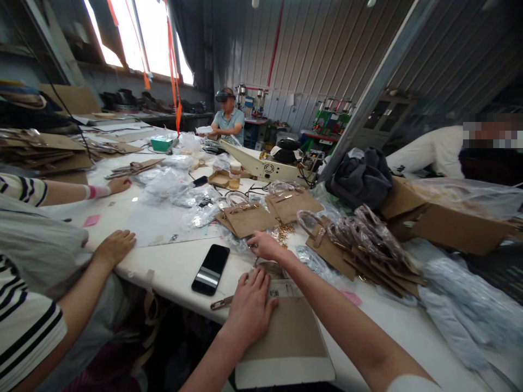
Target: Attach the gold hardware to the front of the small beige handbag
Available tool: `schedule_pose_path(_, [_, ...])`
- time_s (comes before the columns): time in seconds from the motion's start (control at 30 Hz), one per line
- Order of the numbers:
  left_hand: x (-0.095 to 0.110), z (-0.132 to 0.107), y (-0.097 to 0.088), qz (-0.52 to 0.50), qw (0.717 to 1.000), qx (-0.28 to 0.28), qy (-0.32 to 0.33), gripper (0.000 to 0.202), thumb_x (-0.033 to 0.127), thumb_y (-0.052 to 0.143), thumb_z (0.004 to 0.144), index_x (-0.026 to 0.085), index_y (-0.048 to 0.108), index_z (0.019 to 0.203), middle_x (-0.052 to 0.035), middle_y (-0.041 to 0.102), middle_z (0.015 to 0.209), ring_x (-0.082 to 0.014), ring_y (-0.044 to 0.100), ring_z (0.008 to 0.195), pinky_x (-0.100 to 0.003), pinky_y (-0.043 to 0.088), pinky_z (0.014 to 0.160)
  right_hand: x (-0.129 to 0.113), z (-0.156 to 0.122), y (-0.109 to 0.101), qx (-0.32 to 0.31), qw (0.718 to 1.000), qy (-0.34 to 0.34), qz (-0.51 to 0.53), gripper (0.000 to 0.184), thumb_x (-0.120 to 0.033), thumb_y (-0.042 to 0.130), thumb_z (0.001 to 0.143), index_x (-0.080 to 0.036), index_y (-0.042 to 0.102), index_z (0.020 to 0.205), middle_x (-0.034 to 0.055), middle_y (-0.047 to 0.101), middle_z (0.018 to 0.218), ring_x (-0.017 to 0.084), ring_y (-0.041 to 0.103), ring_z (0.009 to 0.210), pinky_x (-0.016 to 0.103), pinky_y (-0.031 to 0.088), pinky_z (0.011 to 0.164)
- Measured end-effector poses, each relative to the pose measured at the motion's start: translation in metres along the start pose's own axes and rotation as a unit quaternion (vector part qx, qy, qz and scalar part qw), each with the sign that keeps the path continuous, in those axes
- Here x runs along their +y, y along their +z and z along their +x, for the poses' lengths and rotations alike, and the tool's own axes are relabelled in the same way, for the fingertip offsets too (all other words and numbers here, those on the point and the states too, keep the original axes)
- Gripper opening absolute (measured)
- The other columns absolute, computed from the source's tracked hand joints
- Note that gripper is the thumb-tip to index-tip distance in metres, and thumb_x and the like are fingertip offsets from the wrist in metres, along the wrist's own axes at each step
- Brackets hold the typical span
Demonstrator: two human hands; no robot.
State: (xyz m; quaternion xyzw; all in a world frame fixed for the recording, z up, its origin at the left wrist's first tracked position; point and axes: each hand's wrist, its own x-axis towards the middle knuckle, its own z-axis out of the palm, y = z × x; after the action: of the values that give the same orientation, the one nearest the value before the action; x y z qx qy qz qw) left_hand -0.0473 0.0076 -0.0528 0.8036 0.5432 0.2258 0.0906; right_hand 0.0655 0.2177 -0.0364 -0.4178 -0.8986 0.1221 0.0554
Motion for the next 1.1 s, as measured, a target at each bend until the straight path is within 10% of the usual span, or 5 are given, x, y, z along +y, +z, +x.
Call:
schedule_pose_path(0.57, [0.0001,-0.0009,-0.0011,-0.011,1.000,-0.007,-0.008,0.060,0.053,0.046,0.110,0.018,0.053,0.158,-0.0130,0.051,0.167,-0.0319,0.042,0.157,-0.054,0.030,0.131,-0.0080,0.0091,-0.0026,0.005,0.992,0.118,-0.049,0.028,-0.038,0.088,0.086,-0.028,0.087,0.112,0.0123,0.083,0.108,0.031,0.077,0.102,0.030,0.052,0.082])
schedule_pose_path(1.1, [0.0022,-0.0002,-0.0024,-0.017,1.000,0.008,-0.008,0.054,0.047,0.050,0.109,0.018,0.057,0.154,-0.0138,0.054,0.165,-0.0318,0.045,0.155,-0.055,0.033,0.130,-0.0027,0.0087,-0.0058,-0.012,0.998,0.054,-0.037,0.009,-0.028,0.081,0.093,-0.025,0.088,0.096,0.0125,0.083,0.104,0.029,0.077,0.098,0.028,0.052,0.082])
